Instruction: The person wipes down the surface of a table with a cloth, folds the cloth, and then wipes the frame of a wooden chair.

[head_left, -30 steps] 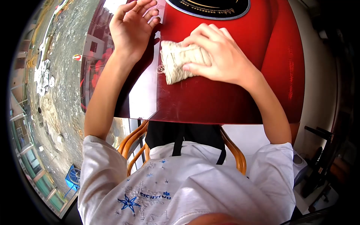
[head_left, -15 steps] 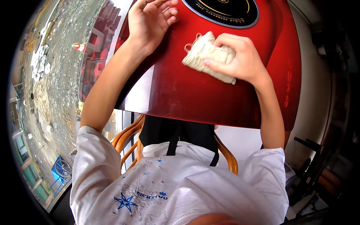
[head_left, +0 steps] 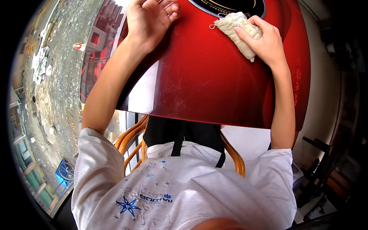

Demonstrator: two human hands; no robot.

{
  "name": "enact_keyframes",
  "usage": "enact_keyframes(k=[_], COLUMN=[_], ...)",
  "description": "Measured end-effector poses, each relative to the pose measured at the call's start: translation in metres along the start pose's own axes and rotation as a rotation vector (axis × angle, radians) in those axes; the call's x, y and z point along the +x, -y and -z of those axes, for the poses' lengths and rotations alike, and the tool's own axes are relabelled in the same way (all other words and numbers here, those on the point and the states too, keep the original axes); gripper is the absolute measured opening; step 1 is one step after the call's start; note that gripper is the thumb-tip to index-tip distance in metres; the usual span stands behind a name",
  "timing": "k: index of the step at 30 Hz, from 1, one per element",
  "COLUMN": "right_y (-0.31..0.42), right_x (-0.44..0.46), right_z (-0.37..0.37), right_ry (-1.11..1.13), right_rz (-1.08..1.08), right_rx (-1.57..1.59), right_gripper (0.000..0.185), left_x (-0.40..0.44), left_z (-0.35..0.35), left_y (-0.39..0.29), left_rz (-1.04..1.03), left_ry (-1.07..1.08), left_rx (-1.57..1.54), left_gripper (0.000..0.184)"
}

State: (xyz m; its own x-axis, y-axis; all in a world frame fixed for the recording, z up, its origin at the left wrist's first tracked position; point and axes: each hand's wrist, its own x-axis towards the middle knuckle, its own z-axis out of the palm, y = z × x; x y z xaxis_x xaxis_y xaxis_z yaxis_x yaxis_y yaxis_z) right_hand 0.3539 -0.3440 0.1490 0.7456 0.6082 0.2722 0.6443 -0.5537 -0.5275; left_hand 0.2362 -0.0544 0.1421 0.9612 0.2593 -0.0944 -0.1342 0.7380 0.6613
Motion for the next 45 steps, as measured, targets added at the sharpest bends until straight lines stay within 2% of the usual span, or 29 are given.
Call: enact_keyframes(k=[2, 4, 9, 12, 16, 20, 22, 23, 26, 31, 34, 38, 41, 45], right_y=[0.012, 0.028, 0.080, 0.095, 0.077, 0.047, 0.029, 0.026, 0.029, 0.065, 0.082, 0.095, 0.097, 0.098], right_x=[-0.005, -0.012, -0.044, -0.057, -0.044, -0.020, -0.014, -0.013, -0.013, -0.028, -0.045, -0.053, -0.055, -0.063], right_z=[-0.008, -0.016, -0.037, -0.043, -0.038, -0.024, -0.019, -0.022, -0.030, -0.045, -0.052, -0.046, -0.041, -0.041], right_ry=[-0.044, 0.068, 0.284, 0.429, 0.423, -0.033, -0.134, -0.120, -0.144, 0.056, 0.246, 0.358, 0.543, 0.663], right_rz=[0.174, 0.310, 0.485, 0.513, 0.447, 0.164, 0.156, 0.103, 0.255, 0.477, 0.513, 0.590, 0.596, 0.712], right_rx=[-0.073, 0.071, 0.318, 0.374, 0.522, 0.270, -0.170, -0.173, -0.118, 0.110, 0.270, 0.316, 0.387, 0.526], right_gripper=[0.043, 0.035, 0.034, 0.035, 0.038, 0.041, 0.042, 0.043, 0.043, 0.037, 0.037, 0.037, 0.036, 0.034], left_x=[-0.002, -0.002, 0.002, 0.004, 0.004, 0.001, 0.001, 0.001, 0.001, 0.009, 0.005, 0.003, 0.001, -0.002], left_z=[-0.001, 0.001, 0.006, 0.005, 0.004, 0.004, 0.004, 0.004, 0.001, 0.009, 0.004, -0.004, -0.005, -0.009], left_y=[0.001, 0.002, 0.007, 0.007, 0.006, 0.001, 0.002, 0.002, 0.005, 0.011, 0.012, 0.009, 0.008, 0.008], left_rz=[0.012, 0.017, 0.020, 0.030, 0.047, 0.036, 0.049, 0.056, 0.034, 0.031, 0.035, 0.051, 0.064, 0.069], left_ry=[0.012, 0.033, 0.056, 0.048, 0.045, 0.085, 0.104, 0.113, 0.087, 0.139, 0.115, 0.114, 0.090, 0.112], left_rx=[-0.011, -0.022, -0.013, 0.005, 0.002, -0.012, -0.025, -0.031, -0.015, -0.046, -0.027, -0.038, -0.012, -0.010], left_gripper=[0.037, 0.038, 0.039, 0.038, 0.038, 0.038, 0.038, 0.038, 0.038, 0.039, 0.039, 0.040, 0.038, 0.037])
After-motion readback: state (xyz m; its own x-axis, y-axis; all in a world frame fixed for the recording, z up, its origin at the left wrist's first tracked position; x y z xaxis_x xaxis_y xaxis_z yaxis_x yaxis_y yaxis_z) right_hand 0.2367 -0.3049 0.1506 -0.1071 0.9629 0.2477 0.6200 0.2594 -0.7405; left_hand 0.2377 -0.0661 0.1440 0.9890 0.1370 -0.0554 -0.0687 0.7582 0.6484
